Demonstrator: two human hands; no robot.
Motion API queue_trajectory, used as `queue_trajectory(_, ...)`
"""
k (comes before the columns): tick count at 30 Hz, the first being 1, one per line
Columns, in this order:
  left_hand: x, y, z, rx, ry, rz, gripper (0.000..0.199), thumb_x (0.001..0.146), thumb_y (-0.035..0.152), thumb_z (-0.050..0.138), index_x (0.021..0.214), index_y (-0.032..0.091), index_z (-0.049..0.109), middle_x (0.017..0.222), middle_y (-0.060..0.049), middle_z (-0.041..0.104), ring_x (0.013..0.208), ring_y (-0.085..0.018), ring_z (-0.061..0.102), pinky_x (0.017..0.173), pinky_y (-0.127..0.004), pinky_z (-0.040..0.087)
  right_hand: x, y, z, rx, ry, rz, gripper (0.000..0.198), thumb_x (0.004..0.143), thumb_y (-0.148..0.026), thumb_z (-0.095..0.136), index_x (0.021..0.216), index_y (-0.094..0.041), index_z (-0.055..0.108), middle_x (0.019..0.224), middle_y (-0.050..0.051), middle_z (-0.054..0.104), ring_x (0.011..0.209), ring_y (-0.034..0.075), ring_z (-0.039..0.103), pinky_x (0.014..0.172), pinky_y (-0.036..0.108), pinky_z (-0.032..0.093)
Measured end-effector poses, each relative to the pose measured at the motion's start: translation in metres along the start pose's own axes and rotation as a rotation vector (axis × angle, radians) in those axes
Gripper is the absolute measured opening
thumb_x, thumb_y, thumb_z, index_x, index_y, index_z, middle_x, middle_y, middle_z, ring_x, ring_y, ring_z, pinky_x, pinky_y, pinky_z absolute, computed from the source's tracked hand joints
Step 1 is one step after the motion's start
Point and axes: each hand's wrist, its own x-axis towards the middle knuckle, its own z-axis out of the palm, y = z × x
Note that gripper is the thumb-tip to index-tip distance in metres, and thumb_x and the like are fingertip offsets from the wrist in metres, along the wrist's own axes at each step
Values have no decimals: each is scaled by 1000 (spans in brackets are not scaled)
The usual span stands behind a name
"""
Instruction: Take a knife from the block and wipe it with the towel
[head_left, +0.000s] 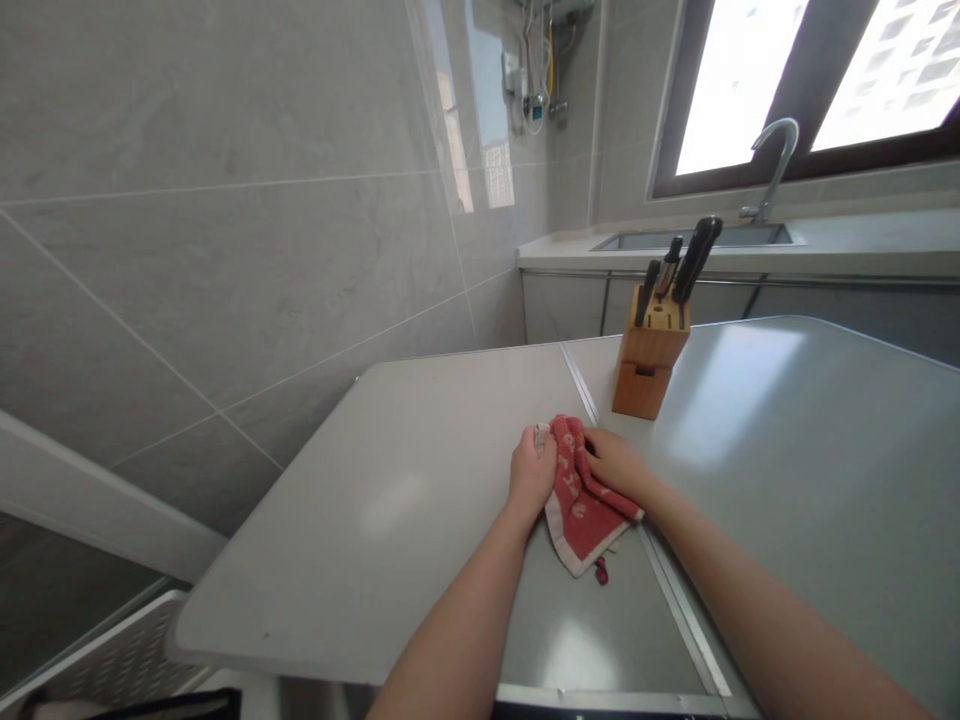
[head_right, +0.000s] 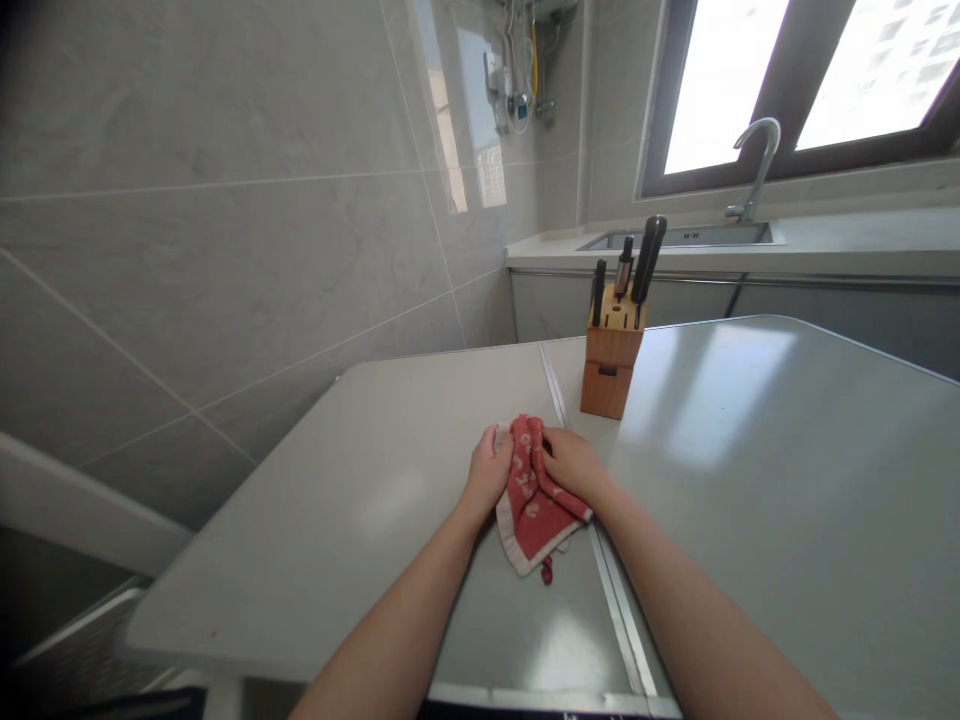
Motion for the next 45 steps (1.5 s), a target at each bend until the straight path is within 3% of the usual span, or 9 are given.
queue_trajectory(45, 1, -4, -2, -32, 2, 55, 21, 85, 38, 45, 80, 19, 53, 75, -1, 60, 68, -14, 52, 67, -25, 41, -3, -5, -4, 57, 31, -19, 30, 88, -33, 37, 91, -17, 62, 96, 11, 68, 84, 22, 61, 68, 27, 39)
